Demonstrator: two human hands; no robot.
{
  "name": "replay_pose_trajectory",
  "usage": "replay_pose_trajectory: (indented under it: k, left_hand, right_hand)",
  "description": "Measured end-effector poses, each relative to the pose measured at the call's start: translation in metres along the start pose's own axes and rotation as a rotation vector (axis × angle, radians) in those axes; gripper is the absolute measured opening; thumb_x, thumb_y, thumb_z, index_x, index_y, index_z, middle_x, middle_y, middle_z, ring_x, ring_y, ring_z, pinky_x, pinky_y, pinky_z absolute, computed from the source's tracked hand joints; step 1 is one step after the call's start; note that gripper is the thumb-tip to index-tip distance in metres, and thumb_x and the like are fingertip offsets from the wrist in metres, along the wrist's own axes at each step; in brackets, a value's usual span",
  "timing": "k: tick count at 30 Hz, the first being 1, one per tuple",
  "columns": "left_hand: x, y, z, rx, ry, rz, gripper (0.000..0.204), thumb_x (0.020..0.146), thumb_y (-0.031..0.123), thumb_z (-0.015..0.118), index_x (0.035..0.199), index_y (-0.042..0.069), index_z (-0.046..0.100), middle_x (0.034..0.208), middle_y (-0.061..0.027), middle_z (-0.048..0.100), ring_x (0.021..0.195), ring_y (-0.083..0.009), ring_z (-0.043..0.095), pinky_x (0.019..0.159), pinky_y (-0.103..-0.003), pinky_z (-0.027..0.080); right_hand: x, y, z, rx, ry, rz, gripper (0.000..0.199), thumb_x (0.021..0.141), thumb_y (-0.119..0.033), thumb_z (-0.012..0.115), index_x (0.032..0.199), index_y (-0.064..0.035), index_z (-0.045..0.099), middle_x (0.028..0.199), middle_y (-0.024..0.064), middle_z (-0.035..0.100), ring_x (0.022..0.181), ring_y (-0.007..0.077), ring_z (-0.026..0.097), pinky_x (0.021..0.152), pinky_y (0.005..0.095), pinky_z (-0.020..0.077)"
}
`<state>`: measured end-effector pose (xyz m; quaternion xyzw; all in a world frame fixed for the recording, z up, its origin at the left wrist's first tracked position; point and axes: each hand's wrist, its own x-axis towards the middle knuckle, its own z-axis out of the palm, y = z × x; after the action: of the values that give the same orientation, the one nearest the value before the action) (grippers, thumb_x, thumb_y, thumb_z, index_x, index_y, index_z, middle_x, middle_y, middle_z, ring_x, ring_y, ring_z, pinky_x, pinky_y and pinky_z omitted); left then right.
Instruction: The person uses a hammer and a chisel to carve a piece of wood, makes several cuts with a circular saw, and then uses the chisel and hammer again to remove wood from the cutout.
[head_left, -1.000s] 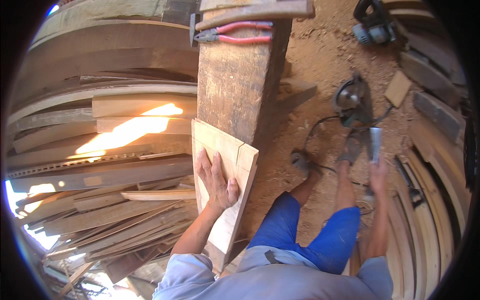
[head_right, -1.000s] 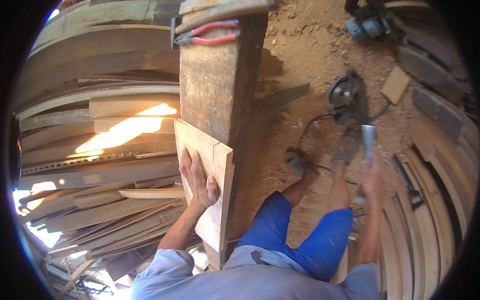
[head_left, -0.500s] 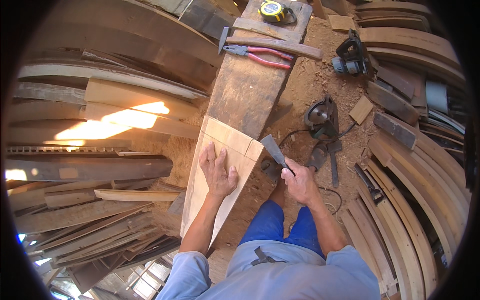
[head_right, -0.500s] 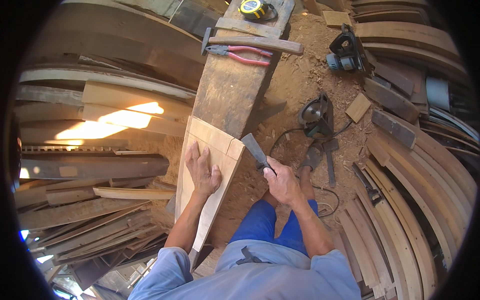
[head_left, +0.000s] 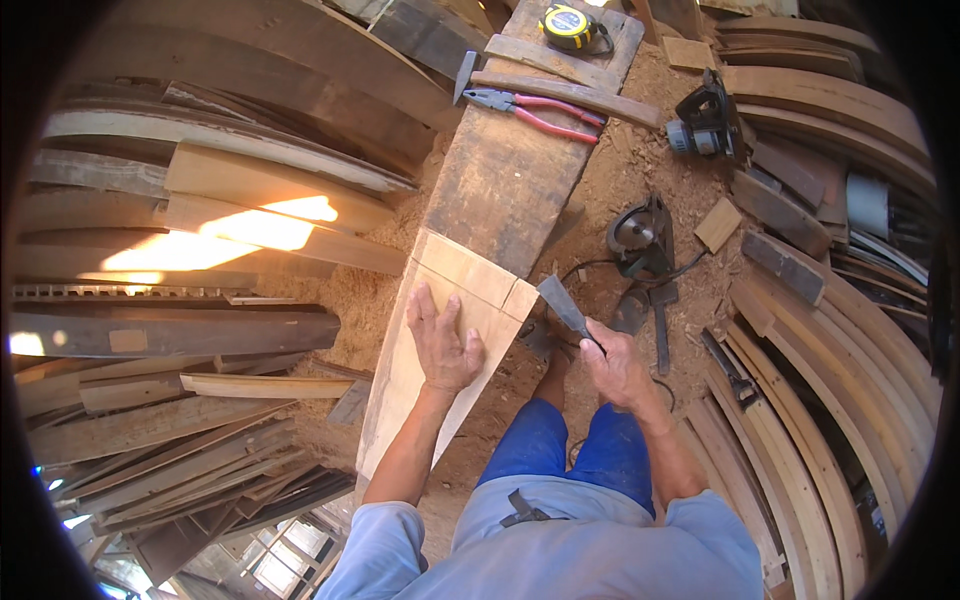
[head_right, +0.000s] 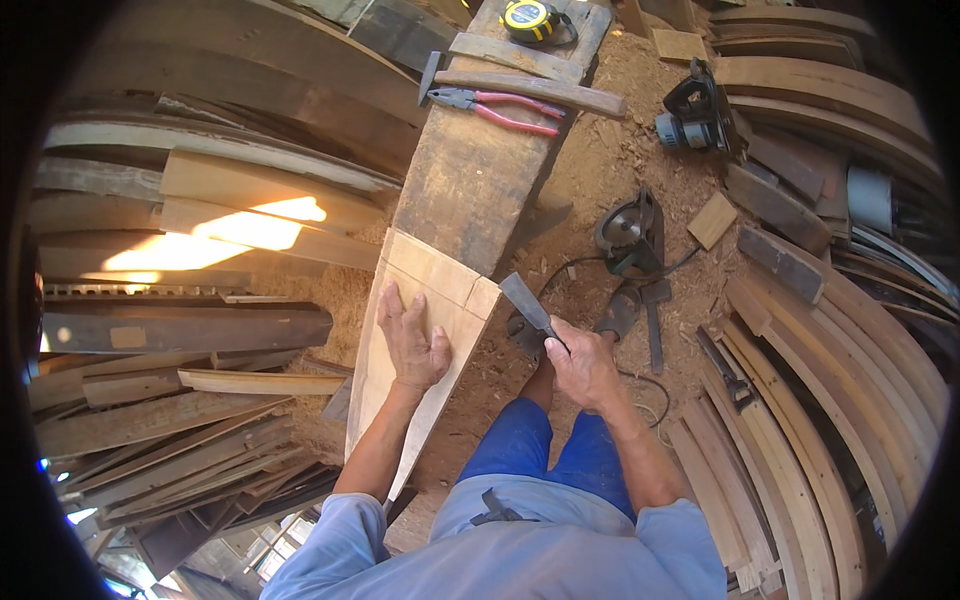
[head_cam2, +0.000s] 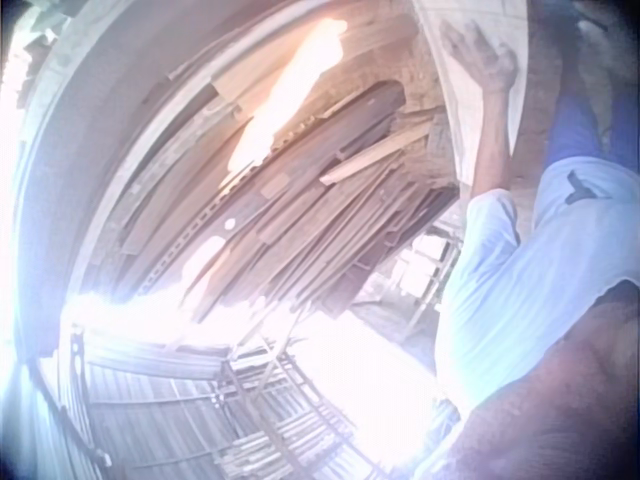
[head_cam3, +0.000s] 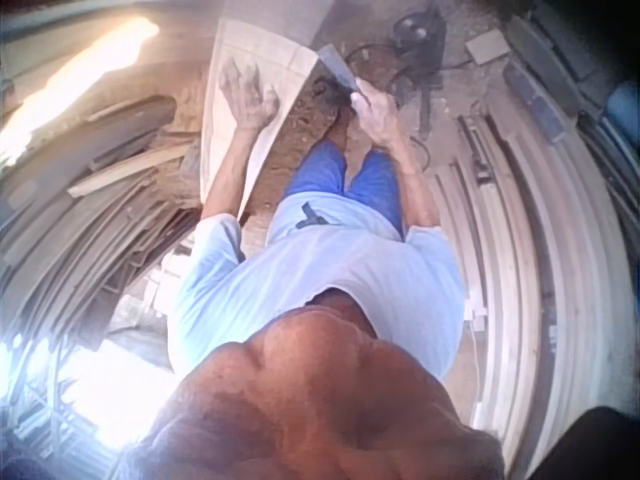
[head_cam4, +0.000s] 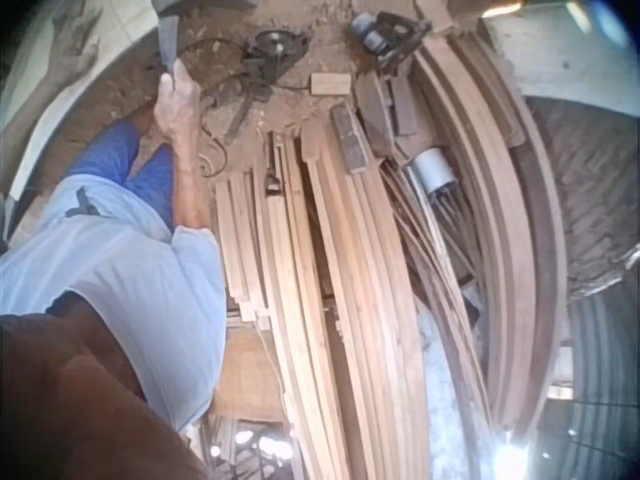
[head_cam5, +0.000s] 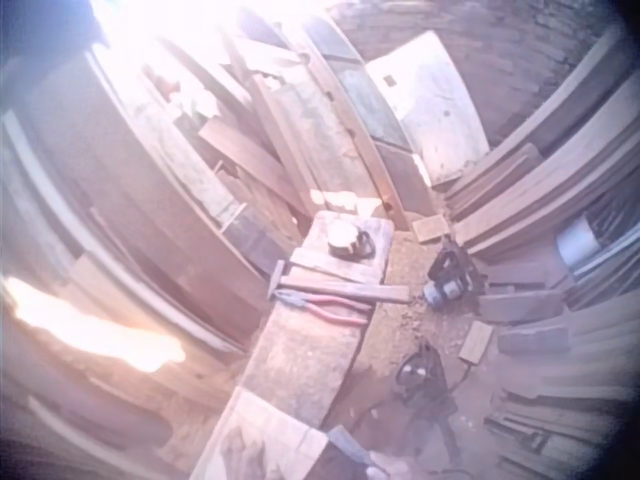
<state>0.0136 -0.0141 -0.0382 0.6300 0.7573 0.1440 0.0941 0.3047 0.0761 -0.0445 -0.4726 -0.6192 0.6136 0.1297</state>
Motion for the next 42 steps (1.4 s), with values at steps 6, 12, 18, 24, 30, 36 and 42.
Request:
replay_pose_trajectory:
  k: [6,12,18,24,30,36,42]
  left_hand:
    - [0.0,0.006,0.0,0.02,-0.009,0.002,0.063,0.082,0.018,0.061,0.142,0.003,0.045,0.16,-0.0385,0.024,0.146,-0.0584,0.024,0.119,-0.065,0.021]
    - [-0.003,-0.001,0.004,0.035,0.027,-0.065,0.061,0.086,0.02,0.059,0.138,-0.004,0.041,0.159,-0.0392,0.023,0.145,-0.059,0.024,0.119,-0.065,0.021]
    - [-0.006,-0.003,0.004,0.065,0.03,-0.142,0.06,0.086,0.021,0.058,0.137,-0.006,0.04,0.159,-0.0388,0.023,0.144,-0.0579,0.024,0.12,-0.066,0.019]
    - [0.001,0.002,0.001,0.057,0.03,-0.135,0.06,0.084,0.02,0.06,0.136,-0.005,0.043,0.159,-0.0381,0.022,0.146,-0.0557,0.02,0.122,-0.065,0.015]
    - [-0.004,0.0,0.001,0.077,0.004,-0.137,0.062,0.083,0.02,0.061,0.137,-0.005,0.043,0.159,-0.0384,0.021,0.146,-0.0568,0.021,0.122,-0.067,0.013]
    - [-0.005,0.001,0.003,0.063,0.015,-0.121,0.063,0.083,0.02,0.061,0.137,-0.004,0.042,0.159,-0.0387,0.02,0.146,-0.0578,0.02,0.121,-0.068,0.014]
    - [-0.005,0.003,0.003,0.086,0.015,-0.126,0.064,0.082,0.02,0.061,0.138,-0.004,0.041,0.159,-0.0386,0.02,0.146,-0.0581,0.02,0.121,-0.068,0.015]
  right_hand:
    - [0.023,-0.026,-0.025,0.014,-0.156,-0.028,0.034,0.099,-0.015,0.056,0.127,0.0049,0.061,0.102,0.0317,0.067,0.099,0.0505,0.064,0.086,0.0524,0.051]
    - [0.036,-0.048,-0.015,-0.089,-0.332,0.008,0.018,0.1,-0.015,0.056,0.107,-0.0003,0.061,0.087,0.0284,0.065,0.091,0.0505,0.063,0.079,0.0577,0.0472]
    - [0.034,-0.063,-0.021,-0.211,-0.294,0.083,0.021,0.1,-0.02,0.055,0.1,-0.0002,0.063,0.085,0.0285,0.065,0.088,0.0511,0.063,0.077,0.0578,0.0472]
    - [0.042,-0.065,-0.003,-0.328,-0.239,0.104,0.026,0.098,-0.023,0.056,0.102,0.0009,0.065,0.09,0.0295,0.068,0.09,0.0518,0.064,0.083,0.0574,0.0494]
    - [0.031,-0.097,-0.053,0.033,-0.544,0.271,0.058,0.094,-0.025,0.06,0.148,-0.0068,0.047,0.11,0.028,0.069,0.101,0.0474,0.067,0.091,0.0531,0.0506]
    - [-0.006,-0.088,-0.043,-0.303,-0.321,0.212,0.058,0.095,-0.023,0.061,0.148,-0.0063,0.047,0.107,0.0282,0.07,0.105,0.0484,0.066,0.093,0.0534,0.0501]
    - [0.006,-0.069,-0.047,-0.183,-0.339,0.202,0.053,0.095,-0.022,0.061,0.144,-0.0024,0.053,0.114,0.0296,0.069,0.11,0.0482,0.065,0.094,0.0509,0.0508]
